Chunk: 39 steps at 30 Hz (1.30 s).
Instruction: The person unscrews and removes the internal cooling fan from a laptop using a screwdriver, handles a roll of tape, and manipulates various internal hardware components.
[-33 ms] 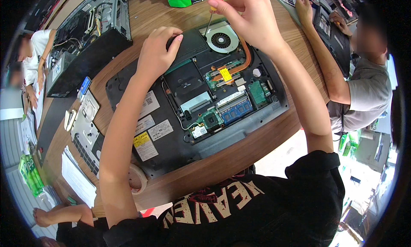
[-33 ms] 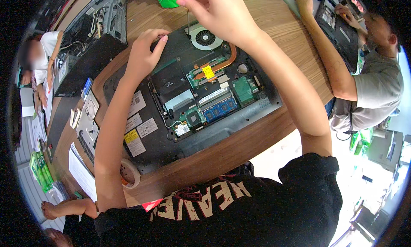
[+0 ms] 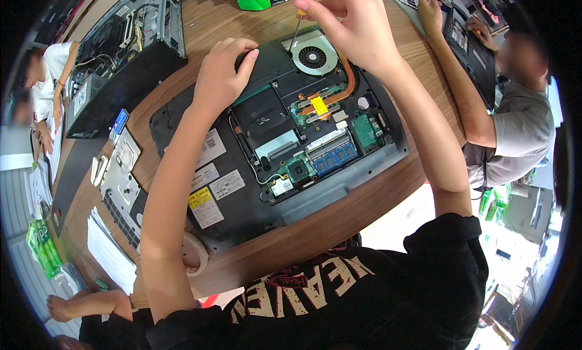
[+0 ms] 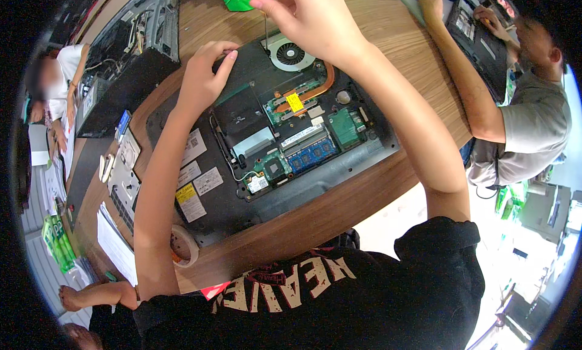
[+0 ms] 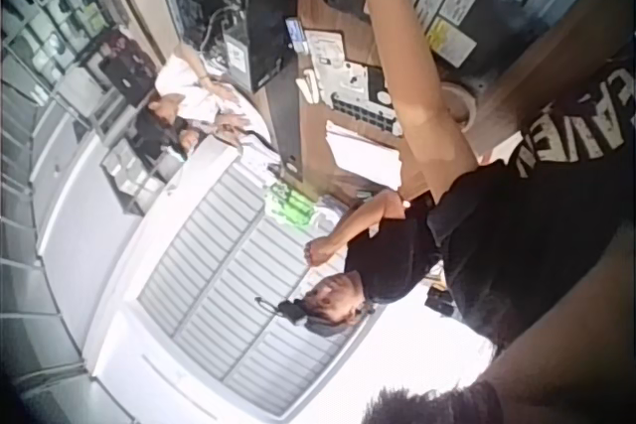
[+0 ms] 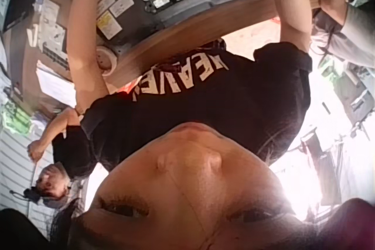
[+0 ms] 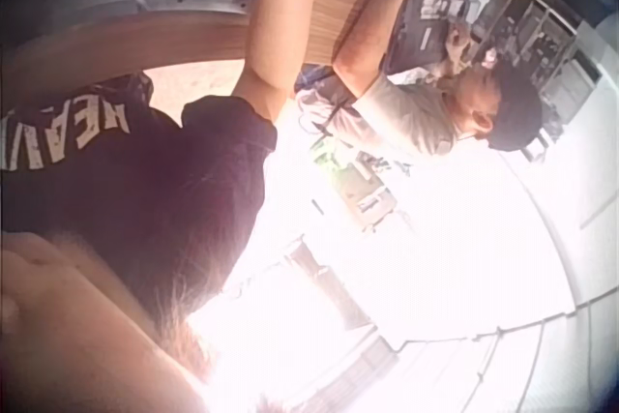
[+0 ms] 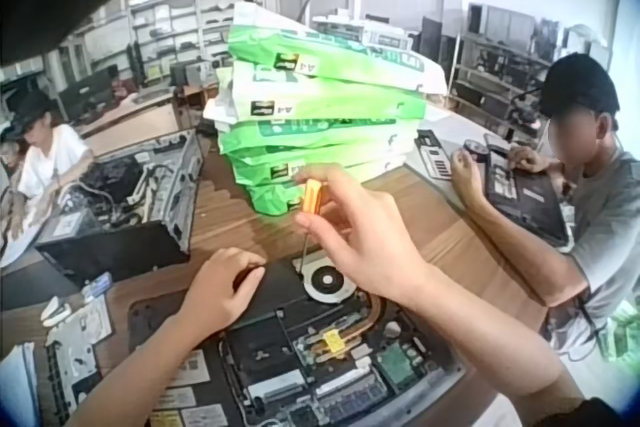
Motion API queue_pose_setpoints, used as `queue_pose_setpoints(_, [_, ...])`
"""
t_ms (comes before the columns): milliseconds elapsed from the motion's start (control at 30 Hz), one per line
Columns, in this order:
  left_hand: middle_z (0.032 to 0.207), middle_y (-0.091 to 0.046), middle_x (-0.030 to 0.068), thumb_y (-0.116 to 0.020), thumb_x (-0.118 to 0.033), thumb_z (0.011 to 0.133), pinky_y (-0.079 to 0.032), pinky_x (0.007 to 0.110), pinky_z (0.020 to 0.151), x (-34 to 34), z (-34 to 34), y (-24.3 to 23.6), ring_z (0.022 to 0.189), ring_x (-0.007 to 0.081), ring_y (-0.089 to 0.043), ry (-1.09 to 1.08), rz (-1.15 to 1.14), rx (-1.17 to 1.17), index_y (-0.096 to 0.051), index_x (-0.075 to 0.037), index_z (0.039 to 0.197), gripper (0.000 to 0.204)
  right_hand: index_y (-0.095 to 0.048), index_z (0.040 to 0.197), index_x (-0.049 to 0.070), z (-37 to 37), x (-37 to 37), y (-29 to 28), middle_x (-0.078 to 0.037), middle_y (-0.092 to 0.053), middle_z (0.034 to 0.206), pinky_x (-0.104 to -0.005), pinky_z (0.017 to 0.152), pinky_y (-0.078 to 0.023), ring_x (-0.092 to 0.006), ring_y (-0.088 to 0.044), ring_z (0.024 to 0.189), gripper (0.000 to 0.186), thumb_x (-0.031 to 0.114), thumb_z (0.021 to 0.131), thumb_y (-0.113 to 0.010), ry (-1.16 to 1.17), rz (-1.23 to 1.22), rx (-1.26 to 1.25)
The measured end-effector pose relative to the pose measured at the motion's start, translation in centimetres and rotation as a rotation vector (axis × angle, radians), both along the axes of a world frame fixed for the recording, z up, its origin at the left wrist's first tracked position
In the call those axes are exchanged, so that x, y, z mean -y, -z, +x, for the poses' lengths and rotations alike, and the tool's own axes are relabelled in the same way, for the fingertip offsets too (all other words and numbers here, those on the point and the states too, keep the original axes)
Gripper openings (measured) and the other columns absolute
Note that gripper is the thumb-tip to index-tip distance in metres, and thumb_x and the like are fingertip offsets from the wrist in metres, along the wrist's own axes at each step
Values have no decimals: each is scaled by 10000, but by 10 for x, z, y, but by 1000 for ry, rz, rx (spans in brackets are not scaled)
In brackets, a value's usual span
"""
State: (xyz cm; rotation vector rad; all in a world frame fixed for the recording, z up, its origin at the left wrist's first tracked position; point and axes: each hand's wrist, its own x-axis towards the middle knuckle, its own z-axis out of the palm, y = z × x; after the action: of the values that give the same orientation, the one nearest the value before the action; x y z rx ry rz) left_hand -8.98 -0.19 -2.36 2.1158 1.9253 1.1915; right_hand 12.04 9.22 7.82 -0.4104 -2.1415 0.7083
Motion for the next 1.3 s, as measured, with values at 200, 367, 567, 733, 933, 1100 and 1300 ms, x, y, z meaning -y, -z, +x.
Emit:
queue_pose_setpoints(200, [954,-664,136,-617,-189,908,-478,410,807,1,1,0,925,335,-613,4,-1,4,-660,-44,989,172,-499,1215,11,1,-3,3,-126,-682,842,-278,631,-549,-197,-732,799,316,52,929,-628,-14,-35,-52])
queue_pose_setpoints(367, [993,-664,166,-608,-150,923,-481,376,852,3,0,-3,943,333,-633,3,-17,-31,-648,-17,1040,182,-506,1204,-1,6,2,-5,-124,-682,861,-263,637,-549,-168,-724,795,314,38,921,-634,41,-61,-43])
queue_pose_setpoints(567, [1049,-671,116,-659,-101,891,-509,320,795,10,21,-21,912,216,-647,87,122,28,-656,-31,1087,209,-481,1223,-8,15,0,-9,-96,-656,936,-228,676,-548,-135,-686,823,325,14,929,-617,-90,-106,-289])
queue_pose_setpoints(733, [898,-685,26,-702,-164,897,-471,212,650,55,36,-54,758,53,-593,109,-106,497,-697,-42,1006,163,-467,1210,3,6,41,-32,-95,-653,964,-222,697,-545,-121,-665,879,328,13,924,-625,-35,-175,-349])
queue_pose_setpoints(933, [703,-644,12,-749,-157,840,-428,219,569,166,21,-95,611,62,-548,-75,-177,186,-713,-31,830,132,-490,1301,-8,54,38,-20,-181,-582,1195,-398,923,-485,-313,-601,1069,335,183,1029,-450,1,-350,-362])
queue_pose_setpoints(1100, [672,-602,73,-752,-111,819,-434,285,517,319,8,-88,567,156,-571,-460,-397,139,-658,6,765,160,-488,1337,2,81,17,-2,-176,-495,1390,-436,1133,-328,-340,-481,1303,433,310,1050,-386,76,-401,-280])
queue_pose_setpoints(1300, [772,-577,89,-753,-39,787,-460,321,558,370,25,-42,639,192,-566,-540,-352,107,-648,14,846,131,-481,1322,-26,73,23,-2,-207,-492,1376,-463,1139,-323,-355,-496,1280,414,274,1047,-406,-3,-410,-376])
